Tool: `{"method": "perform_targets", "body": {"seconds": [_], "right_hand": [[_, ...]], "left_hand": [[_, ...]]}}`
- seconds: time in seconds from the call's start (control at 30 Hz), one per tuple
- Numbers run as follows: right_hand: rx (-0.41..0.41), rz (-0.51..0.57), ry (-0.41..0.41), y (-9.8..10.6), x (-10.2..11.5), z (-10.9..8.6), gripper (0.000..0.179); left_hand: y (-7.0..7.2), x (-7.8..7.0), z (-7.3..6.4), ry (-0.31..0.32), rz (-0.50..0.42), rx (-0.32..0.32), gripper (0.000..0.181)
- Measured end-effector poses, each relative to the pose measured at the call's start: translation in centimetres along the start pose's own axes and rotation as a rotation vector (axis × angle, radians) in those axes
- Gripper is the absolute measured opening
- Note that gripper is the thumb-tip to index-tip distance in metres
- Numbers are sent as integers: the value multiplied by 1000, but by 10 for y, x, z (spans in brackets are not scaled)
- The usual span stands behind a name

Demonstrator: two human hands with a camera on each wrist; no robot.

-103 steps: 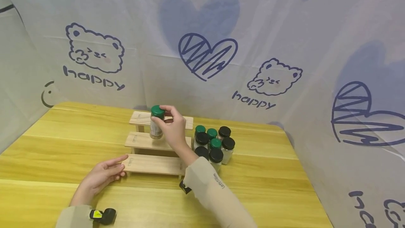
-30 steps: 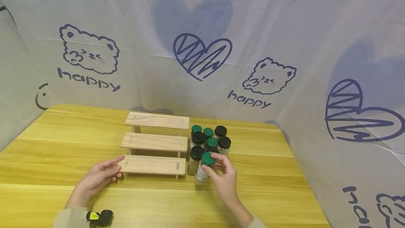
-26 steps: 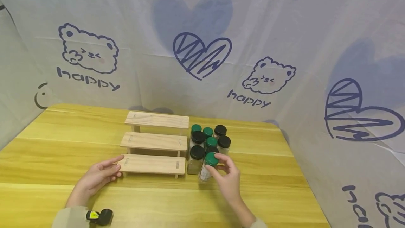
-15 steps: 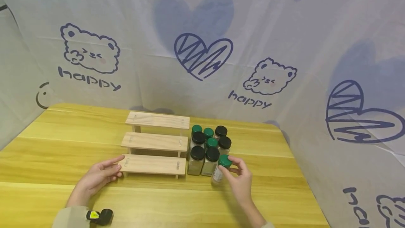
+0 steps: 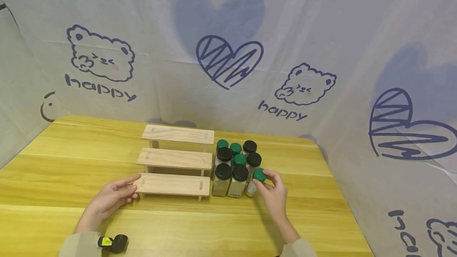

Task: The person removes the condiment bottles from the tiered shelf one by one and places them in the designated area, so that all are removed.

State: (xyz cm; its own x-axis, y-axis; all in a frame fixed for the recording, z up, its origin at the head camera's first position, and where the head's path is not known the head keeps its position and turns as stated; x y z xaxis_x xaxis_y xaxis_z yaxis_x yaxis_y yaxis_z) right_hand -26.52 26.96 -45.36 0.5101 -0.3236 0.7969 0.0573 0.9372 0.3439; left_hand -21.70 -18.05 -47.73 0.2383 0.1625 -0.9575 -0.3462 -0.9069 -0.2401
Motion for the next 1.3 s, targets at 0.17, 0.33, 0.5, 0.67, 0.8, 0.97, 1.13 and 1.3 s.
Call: {"method": "perform_targets", "body": {"seconds": [0.17,0.33,0.5,0.67,0.8,0.97,1.13,1.3], "right_hand": [[-5,-13,11,-3,0,5,34],[15,21,33,-8,11,8,32],[14,-2,42,-13,13,7,32],[12,34,-25,-18,51,9,30],[24,24,-41,-20,56,9,31],[59,3,25,-18,19,4,35],[48,-10,14,-16,19,1,38],[-9,-26,74,-17,59,-3,35]], "left_hand": [[1,-1,0,0,2,-4,50],[0,-2,-1,2,0,0,51],[0,-1,-2,2,-3,7,52],[1,-2,-3,-4,-5,12,50],[1,-2,-4,-2,0,5,50],[2,-2,-5,1,26,-12,51],[3,-4,-5,-3,68,-57,50],[6,-7,-7,-2,131,-121,47]]}}
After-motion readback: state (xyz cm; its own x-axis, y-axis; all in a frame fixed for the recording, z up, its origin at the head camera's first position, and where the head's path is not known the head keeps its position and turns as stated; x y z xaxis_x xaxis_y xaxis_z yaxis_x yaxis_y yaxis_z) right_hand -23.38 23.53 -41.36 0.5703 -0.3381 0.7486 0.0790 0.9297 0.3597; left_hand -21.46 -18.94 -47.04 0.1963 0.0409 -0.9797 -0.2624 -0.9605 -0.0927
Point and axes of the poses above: each hand's wrist, its own z-axis towards the middle knuckle, its own y-axis out of the back of the hand, x = y × z, the point moved 7 cm from there along z, towards the middle knuckle, and after that the axes turned 15 degrees about x, right-handed, at the moved point
